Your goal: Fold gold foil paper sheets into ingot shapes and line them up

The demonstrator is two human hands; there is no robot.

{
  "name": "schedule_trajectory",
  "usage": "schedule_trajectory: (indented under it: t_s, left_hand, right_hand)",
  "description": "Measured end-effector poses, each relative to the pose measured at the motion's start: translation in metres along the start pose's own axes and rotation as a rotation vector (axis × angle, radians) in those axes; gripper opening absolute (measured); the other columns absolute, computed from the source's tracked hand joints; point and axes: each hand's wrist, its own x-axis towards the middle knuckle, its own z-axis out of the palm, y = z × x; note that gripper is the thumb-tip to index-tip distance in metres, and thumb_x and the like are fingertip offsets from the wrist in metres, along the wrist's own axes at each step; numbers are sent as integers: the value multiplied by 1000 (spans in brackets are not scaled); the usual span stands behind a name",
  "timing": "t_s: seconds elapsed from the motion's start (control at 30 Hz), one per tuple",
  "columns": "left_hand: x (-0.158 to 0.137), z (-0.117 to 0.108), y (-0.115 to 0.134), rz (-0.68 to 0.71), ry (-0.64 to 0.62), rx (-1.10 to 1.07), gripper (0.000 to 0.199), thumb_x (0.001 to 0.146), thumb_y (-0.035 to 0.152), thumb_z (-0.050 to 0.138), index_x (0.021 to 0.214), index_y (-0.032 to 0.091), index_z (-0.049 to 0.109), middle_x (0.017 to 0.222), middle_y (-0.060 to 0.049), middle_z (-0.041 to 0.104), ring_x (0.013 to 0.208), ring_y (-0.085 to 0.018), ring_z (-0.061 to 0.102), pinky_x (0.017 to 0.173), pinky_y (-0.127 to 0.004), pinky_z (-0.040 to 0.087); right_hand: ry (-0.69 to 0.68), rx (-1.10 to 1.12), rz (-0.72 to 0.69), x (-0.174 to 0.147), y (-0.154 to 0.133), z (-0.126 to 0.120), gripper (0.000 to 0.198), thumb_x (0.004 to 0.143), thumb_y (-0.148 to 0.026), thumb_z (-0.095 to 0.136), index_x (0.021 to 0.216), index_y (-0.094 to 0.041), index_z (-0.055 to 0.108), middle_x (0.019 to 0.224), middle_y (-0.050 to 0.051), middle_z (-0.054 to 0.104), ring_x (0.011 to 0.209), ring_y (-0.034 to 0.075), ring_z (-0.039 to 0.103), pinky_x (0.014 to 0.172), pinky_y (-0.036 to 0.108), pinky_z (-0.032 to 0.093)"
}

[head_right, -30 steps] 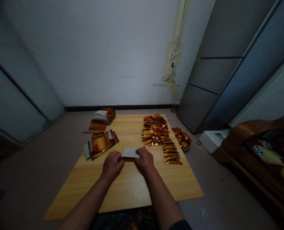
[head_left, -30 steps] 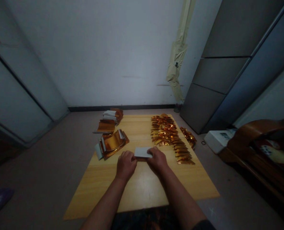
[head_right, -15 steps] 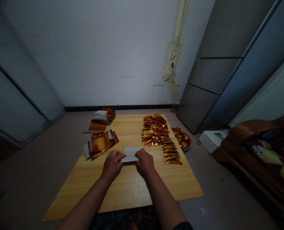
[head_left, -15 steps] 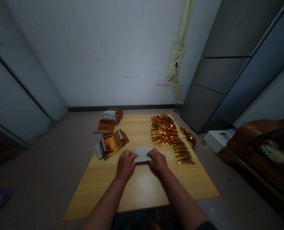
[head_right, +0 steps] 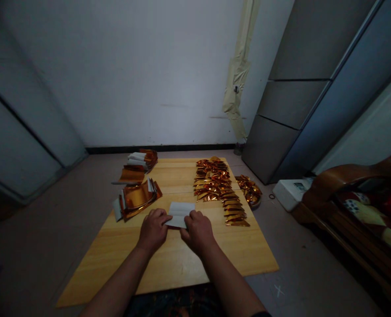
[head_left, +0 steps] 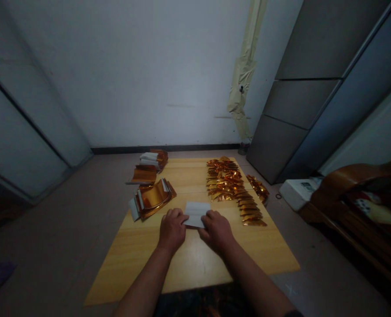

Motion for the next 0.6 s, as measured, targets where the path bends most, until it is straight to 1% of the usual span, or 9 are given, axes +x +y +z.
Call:
schedule_trajectory:
  t_s: [0.07, 0.13, 0.2, 0.3, 0.4, 0.47, 0.53, 0.6]
  left_hand:
    - [-1, -3, 4, -8, 4, 6, 28, 71, 11, 58, 91, 23, 74, 93, -6, 62, 94, -24, 53, 79, -37, 40]
    - [-2, -6, 7, -8, 9, 8, 20, 75, 19, 61, 90, 23, 74, 92, -6, 63, 94, -24, 53, 80, -37, 40]
    - [-2, -7, 9, 1, 12, 13, 16, 79, 30, 63, 89, 23, 73, 92, -6, 62, 92, -23, 53, 80, -37, 39]
    - [-1, -5, 8, 26, 14, 51, 22, 87, 39, 57, 85, 23, 72, 89, -6, 62, 90, -22, 52, 79, -36, 38]
    - [1, 2, 3, 87, 9, 102, 21, 89, 35, 56, 82, 22, 70, 89, -6, 61, 90, -22, 51, 78, -35, 37]
    - [2, 6, 0, 126, 9, 124, 15, 88, 31, 58, 83, 21, 68, 90, -6, 60, 90, -21, 51, 78, -34, 37]
    - [2, 8, -1, 145, 15, 136, 13, 88, 28, 58, 83, 20, 66, 89, -6, 60, 89, -21, 51, 77, -34, 37]
    - [1, 8, -1, 154, 24, 141, 13, 87, 28, 58, 80, 20, 65, 87, -6, 59, 87, -22, 51, 76, -35, 38]
  right_hand:
    - [4, 8, 1, -2, -1, -2, 24, 83, -44, 64, 92, -22, 65, 97, 6, 60, 92, 21, 51, 73, 29, 36]
    - [12, 19, -2, -2, -2, -2, 24, 87, -46, 60, 92, -22, 66, 98, 5, 61, 92, 20, 51, 74, 29, 36]
    - [16, 27, -2, -1, -1, -1, 21, 93, -40, 54, 92, -23, 67, 98, 5, 61, 91, 19, 51, 74, 28, 35]
    - [3, 18, 21, 3, 0, 3, 20, 96, -31, 49, 93, -23, 67, 97, 5, 61, 88, 18, 53, 71, 27, 35]
    - [6, 15, 79, 8, 2, 8, 18, 95, -27, 49, 89, -23, 66, 97, 5, 61, 86, 17, 54, 68, 26, 35]
    - [56, 46, 145, 10, 3, 10, 16, 94, -25, 49, 92, -24, 65, 100, 5, 61, 90, 17, 55, 68, 25, 36]
    - [119, 98, 226, 13, 5, 8, 17, 92, -24, 49, 103, -24, 63, 110, 5, 60, 96, 17, 56, 71, 24, 37]
    - [145, 155, 291, 17, 6, 5, 28, 90, -26, 51, 117, -23, 58, 120, 7, 57, 101, 18, 57, 74, 26, 40]
